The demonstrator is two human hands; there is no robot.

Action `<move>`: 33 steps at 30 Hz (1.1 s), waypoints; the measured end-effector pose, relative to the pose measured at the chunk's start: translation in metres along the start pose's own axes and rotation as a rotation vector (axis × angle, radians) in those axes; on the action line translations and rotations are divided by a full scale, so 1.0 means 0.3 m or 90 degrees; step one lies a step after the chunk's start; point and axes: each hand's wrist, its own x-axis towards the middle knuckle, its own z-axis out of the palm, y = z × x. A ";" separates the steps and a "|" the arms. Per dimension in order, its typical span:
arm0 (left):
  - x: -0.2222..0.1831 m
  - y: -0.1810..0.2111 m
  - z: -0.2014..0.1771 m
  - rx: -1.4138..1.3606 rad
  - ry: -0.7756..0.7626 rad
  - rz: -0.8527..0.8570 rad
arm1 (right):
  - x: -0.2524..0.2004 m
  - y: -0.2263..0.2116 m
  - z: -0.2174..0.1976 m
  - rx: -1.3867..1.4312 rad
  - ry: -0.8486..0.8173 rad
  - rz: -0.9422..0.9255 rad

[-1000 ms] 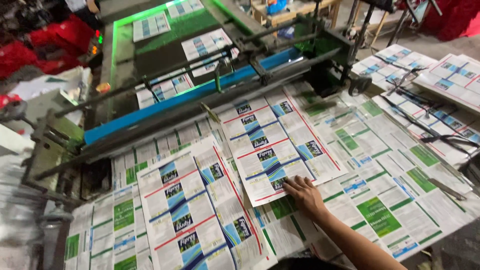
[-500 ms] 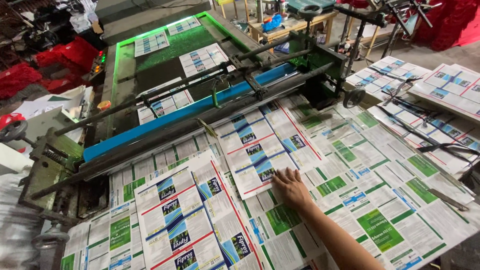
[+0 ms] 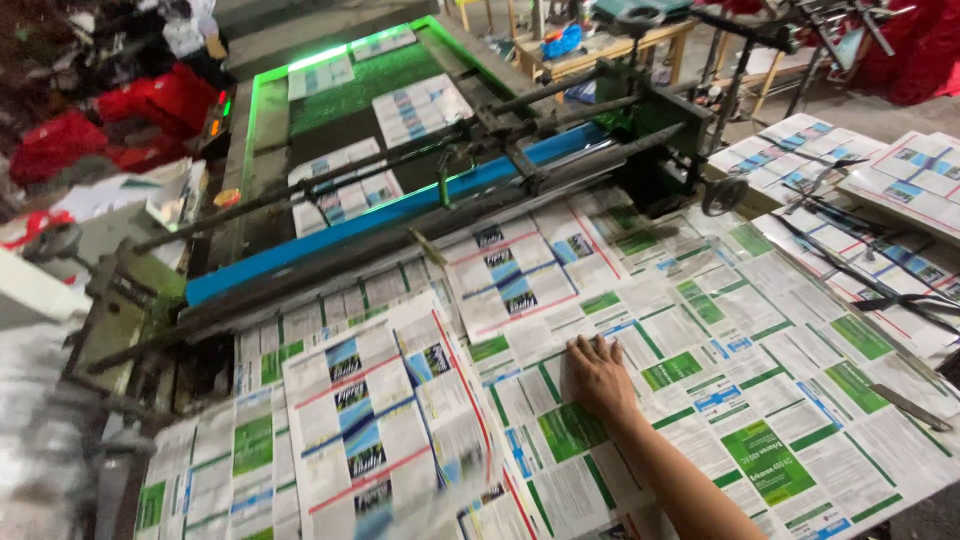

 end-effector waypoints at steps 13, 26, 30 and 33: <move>0.371 0.563 -0.577 -0.135 -0.047 -0.424 | -0.034 0.061 0.032 0.011 0.115 -0.087; 0.455 0.387 -0.410 -0.019 0.001 -0.334 | -0.017 0.024 0.002 -0.008 0.096 -0.040; 0.500 0.389 -0.450 -0.053 -0.025 -0.350 | -0.023 0.026 0.009 -0.026 0.101 -0.039; 0.520 0.361 -0.438 -0.048 -0.021 -0.359 | -0.013 0.020 0.007 -0.023 0.109 -0.030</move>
